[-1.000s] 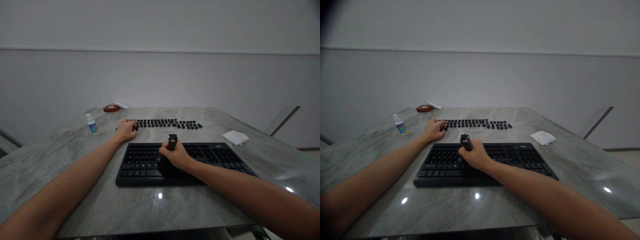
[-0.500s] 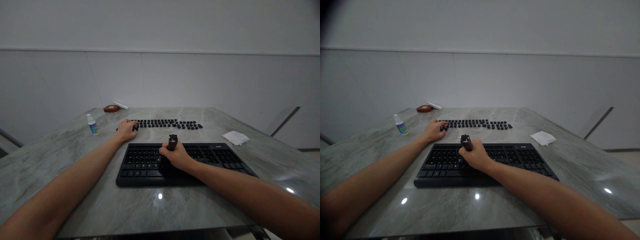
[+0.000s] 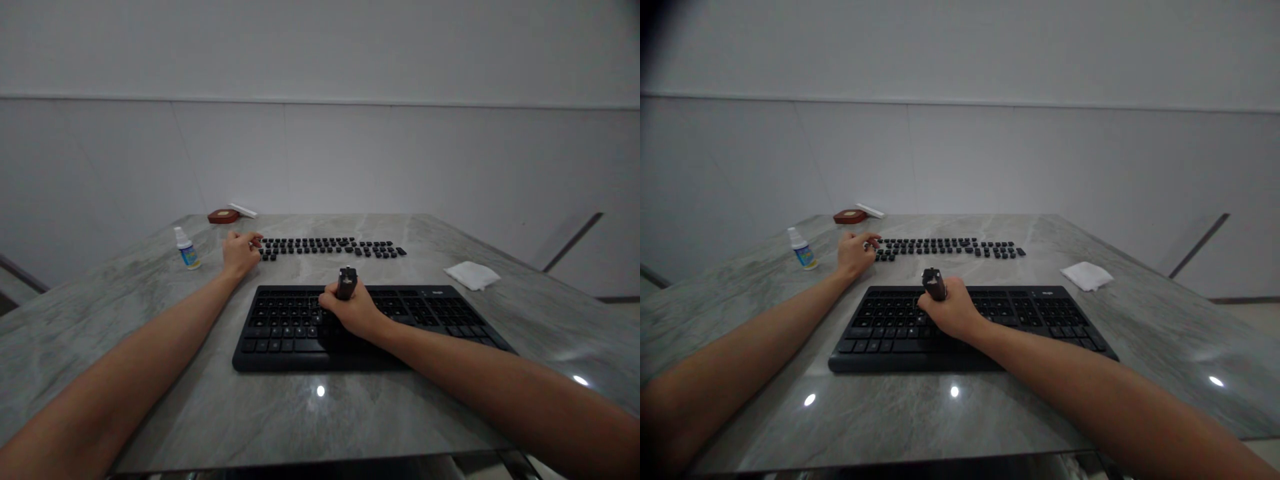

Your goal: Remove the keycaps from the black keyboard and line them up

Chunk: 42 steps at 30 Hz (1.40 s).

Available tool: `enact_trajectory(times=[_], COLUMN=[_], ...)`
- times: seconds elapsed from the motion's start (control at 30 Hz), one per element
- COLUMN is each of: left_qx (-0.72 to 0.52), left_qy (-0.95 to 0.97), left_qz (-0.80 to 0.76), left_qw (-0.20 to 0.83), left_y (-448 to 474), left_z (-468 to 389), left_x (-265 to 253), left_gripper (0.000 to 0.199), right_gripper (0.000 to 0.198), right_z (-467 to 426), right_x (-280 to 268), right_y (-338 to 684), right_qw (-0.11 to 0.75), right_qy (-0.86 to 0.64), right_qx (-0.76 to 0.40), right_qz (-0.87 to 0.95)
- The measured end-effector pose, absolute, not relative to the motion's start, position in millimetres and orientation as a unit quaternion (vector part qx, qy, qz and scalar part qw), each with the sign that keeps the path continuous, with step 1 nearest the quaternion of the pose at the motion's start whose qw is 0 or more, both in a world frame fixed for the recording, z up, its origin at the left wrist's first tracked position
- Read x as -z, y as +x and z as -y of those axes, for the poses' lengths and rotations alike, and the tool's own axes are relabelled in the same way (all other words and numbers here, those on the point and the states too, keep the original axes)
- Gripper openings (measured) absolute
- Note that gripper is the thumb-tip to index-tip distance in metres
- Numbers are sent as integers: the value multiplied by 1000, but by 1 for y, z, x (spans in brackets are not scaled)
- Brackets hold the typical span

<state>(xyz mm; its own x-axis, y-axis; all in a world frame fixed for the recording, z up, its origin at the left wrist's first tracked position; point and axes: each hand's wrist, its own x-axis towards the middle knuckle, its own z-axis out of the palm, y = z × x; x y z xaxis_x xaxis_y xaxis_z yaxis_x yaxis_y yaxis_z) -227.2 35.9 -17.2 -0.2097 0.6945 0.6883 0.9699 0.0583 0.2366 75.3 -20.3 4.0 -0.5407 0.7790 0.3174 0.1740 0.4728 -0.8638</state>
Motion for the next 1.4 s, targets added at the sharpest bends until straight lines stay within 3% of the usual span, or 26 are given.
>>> enact_trajectory(times=[0.57, 0.83, 1.17, 1.4], left_qx=[199, 187, 211, 211], left_qy=[-755, -771, -791, -797], left_qz=[602, 587, 549, 545], left_qw=[165, 162, 170, 151], left_y=[-213, -213, -214, -214], left_z=[-36, -36, -35, -36], left_x=[20, 18, 16, 17], left_gripper=[29, 23, 33, 22], right_gripper=[33, 33, 33, 33], right_z=[20, 22, 21, 20], right_x=[-5, -6, -3, -4], right_y=[75, 75, 75, 75], right_qw=[368, 369, 384, 379], right_qy=[-305, -303, -301, -301], right_qx=[-407, -405, -388, -386], right_qz=[779, 780, 782, 786])
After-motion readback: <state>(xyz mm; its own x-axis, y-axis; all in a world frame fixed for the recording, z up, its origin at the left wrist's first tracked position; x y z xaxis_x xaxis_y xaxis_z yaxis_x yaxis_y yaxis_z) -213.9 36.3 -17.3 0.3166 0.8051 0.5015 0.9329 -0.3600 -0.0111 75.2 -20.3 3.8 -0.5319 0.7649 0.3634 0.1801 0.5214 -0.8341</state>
